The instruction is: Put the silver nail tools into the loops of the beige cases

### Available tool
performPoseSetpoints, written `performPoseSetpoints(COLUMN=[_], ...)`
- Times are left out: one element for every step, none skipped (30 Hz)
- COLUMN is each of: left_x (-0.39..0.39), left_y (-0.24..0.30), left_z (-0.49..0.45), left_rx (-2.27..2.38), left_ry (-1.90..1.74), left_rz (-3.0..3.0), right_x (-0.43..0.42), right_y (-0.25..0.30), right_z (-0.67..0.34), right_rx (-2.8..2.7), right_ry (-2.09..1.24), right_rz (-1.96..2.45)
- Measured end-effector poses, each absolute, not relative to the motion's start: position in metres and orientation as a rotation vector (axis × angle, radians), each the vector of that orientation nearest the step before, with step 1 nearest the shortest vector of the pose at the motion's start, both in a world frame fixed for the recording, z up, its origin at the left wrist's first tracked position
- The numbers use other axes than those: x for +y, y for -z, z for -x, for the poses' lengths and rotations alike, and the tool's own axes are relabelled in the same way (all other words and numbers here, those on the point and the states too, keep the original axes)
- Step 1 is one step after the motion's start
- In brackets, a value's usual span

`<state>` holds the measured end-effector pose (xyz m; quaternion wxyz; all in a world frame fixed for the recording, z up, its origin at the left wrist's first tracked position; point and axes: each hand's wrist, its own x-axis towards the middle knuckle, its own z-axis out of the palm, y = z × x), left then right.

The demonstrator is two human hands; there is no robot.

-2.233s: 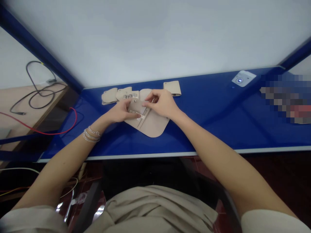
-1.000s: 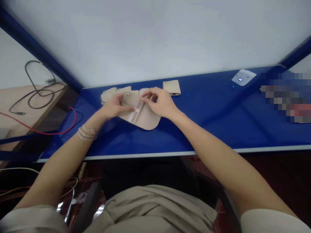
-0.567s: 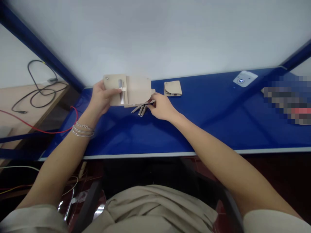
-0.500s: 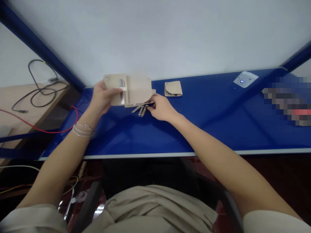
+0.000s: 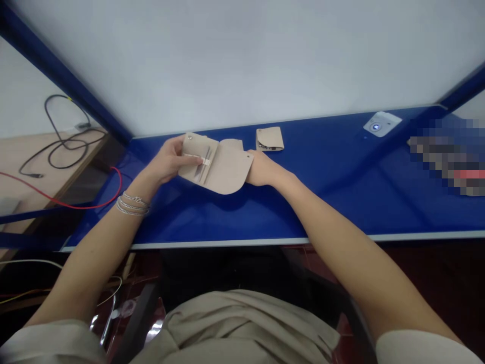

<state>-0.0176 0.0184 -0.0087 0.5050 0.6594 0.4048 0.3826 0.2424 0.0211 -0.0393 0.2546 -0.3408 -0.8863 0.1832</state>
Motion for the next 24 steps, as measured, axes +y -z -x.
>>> performPoseSetpoints(left_x=[0.018,0.017,0.016,0.016,0.015,0.014,0.012,0.011,0.009,0.008,0.007,0.006,0.006,0.006,0.006,0.006,0.007,0.007,0.008,0.008,0.008,0.008,0.008,0.008], left_y=[0.008,0.008,0.007,0.007,0.006,0.006,0.005,0.005,0.005,0.005,0.006,0.007,0.008,0.010,0.011,0.013,0.014,0.014,0.014,0.014,0.013,0.013,0.012,0.011], left_z=[0.018,0.018,0.018,0.017,0.017,0.016,0.016,0.015,0.013,0.012,0.011,0.009,0.008,0.007,0.006,0.006,0.005,0.005,0.005,0.005,0.005,0.005,0.005,0.005], left_rx=[0.955,0.930,0.906,0.884,0.867,0.851,0.839,0.830,0.823,0.816,0.812,0.813,0.819,0.825,0.831,0.837,0.839,0.837,0.834,0.831,0.827,0.824,0.820,0.819], left_ry=[-0.889,-0.852,-0.810,-0.766,-0.720,-0.674,-0.626,-0.575,-0.520,-0.463,-0.412,-0.373,-0.342,-0.320,-0.305,-0.295,-0.288,-0.282,-0.281,-0.283,-0.284,-0.286,-0.286,-0.283], left_rz=[-1.602,-1.613,-1.624,-1.633,-1.639,-1.647,-1.655,-1.661,-1.662,-1.660,-1.657,-1.657,-1.665,-1.683,-1.707,-1.734,-1.757,-1.776,-1.790,-1.801,-1.814,-1.828,-1.845,-1.862], right_x=[0.022,0.022,0.021,0.020,0.019,0.018,0.018,0.018,0.018,0.019,0.020,0.021,0.022,0.022,0.022,0.021,0.019,0.016,0.013,0.009,0.006,0.002,0.000,-0.002], right_y=[0.039,0.038,0.036,0.035,0.033,0.031,0.030,0.028,0.028,0.027,0.027,0.026,0.026,0.025,0.024,0.022,0.021,0.020,0.018,0.017,0.016,0.016,0.015,0.015], right_z=[-0.243,-0.244,-0.243,-0.242,-0.242,-0.241,-0.240,-0.240,-0.240,-0.241,-0.242,-0.243,-0.244,-0.244,-0.244,-0.243,-0.242,-0.241,-0.239,-0.237,-0.235,-0.234,-0.232,-0.231], right_rx=[-2.443,-2.472,-2.484,-2.478,-2.460,-2.429,-2.382,-2.322,-2.253,-2.181,-2.109,-2.044,-1.991,-1.958,-1.946,-1.953,-1.975,-2.011,-2.058,-2.112,-2.172,-2.226,-2.265,-2.293], right_ry=[-0.527,-0.560,-0.592,-0.618,-0.639,-0.656,-0.668,-0.674,-0.670,-0.661,-0.651,-0.641,-0.634,-0.632,-0.637,-0.651,-0.675,-0.701,-0.726,-0.744,-0.749,-0.746,-0.738,-0.727], right_rz=[0.944,0.964,0.987,1.016,1.059,1.119,1.189,1.258,1.314,1.348,1.363,1.359,1.337,1.297,1.244,1.182,1.118,1.056,1.004,0.959,0.924,0.891,0.862,0.842])
